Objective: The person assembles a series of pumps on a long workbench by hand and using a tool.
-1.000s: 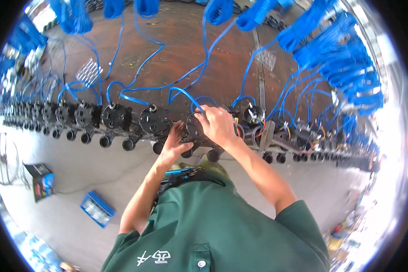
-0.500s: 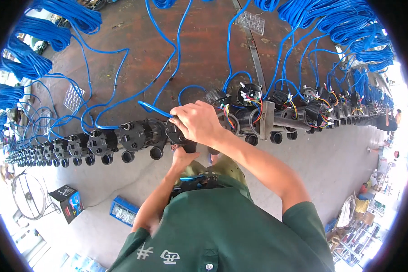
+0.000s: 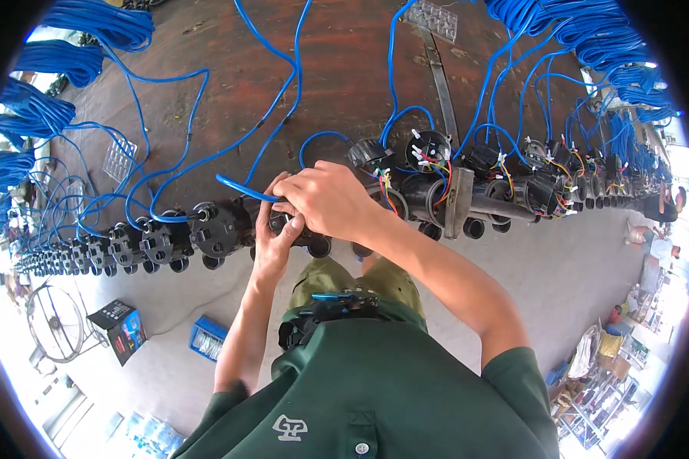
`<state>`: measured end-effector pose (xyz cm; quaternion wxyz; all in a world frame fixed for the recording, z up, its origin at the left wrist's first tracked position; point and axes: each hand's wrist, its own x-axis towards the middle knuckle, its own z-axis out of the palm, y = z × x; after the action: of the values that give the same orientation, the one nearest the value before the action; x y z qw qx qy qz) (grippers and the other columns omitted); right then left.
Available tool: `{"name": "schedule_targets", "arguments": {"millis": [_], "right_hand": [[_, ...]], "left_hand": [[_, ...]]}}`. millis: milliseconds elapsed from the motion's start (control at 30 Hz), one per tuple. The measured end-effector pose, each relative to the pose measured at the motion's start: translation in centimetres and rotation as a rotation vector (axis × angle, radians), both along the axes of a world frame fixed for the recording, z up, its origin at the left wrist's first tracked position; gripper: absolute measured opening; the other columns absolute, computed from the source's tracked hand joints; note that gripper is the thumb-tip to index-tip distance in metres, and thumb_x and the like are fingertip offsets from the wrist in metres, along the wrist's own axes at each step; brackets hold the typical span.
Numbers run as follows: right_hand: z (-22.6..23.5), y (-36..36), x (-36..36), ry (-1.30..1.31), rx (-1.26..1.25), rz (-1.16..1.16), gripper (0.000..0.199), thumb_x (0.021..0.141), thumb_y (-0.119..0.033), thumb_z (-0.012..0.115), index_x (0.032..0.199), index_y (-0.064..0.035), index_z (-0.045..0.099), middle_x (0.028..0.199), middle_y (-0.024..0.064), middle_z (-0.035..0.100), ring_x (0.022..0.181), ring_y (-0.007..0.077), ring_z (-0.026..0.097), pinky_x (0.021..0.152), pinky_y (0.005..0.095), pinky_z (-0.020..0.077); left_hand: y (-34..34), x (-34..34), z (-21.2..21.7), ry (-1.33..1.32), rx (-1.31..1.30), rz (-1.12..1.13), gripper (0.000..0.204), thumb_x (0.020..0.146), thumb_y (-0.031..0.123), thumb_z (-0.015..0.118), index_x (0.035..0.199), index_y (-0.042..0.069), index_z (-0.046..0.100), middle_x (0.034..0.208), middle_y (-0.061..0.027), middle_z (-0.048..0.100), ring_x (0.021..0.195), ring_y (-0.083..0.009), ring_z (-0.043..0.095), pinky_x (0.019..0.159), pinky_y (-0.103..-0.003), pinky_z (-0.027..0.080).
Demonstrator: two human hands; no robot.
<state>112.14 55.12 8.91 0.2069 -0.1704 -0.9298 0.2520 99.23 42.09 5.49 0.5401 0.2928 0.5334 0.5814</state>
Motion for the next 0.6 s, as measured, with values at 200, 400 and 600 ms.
{"name": "schedule_targets", "arguments": {"millis": [200, 400, 600], "right_hand": [[0.7, -0.6, 0.5, 0.022, -0.083, -0.071, 0.023, 0.094, -0.027, 0.074, 0.109, -0.0099, 0.073, 0.099, 0.0039, 0.077, 0.089, 0.0242, 0.073, 0.075, 0.0381, 0.0525], [3.0, 2.5, 12.4, -0.002, -0.235, -0.597, 0.028, 0.099, -0.008, 0.064, 0.126, -0.0038, 0.067, 0.121, 0.0146, 0.074, 0.098, 0.0300, 0.075, 0.087, 0.0415, 0.0591], [1.8, -0.4, 23.7, -0.577, 0.190, -0.788, 0.068, 0.075, 0.012, 0.063, 0.140, -0.0068, 0.055, 0.135, 0.0138, 0.062, 0.127, 0.0355, 0.057, 0.108, 0.0460, 0.0439]], "left_hand": [[0.3, -0.8, -1.4, -0.020, 0.013, -0.061, 0.087, 0.082, 0.037, 0.088, 0.149, -0.001, 0.048, 0.138, -0.0137, 0.059, 0.128, -0.0225, 0.058, 0.111, -0.038, 0.046], [0.0, 0.5, -2.2, 0.144, 0.063, 0.094, 0.061, 0.080, 0.018, 0.076, 0.135, -0.001, 0.060, 0.125, -0.0116, 0.062, 0.116, -0.0213, 0.061, 0.105, -0.037, 0.047], [0.5, 1.1, -2.2, 0.231, 0.116, 0.149, 0.060, 0.079, 0.019, 0.075, 0.132, -0.004, 0.061, 0.122, -0.0123, 0.061, 0.113, -0.0218, 0.060, 0.103, -0.037, 0.047]]}}
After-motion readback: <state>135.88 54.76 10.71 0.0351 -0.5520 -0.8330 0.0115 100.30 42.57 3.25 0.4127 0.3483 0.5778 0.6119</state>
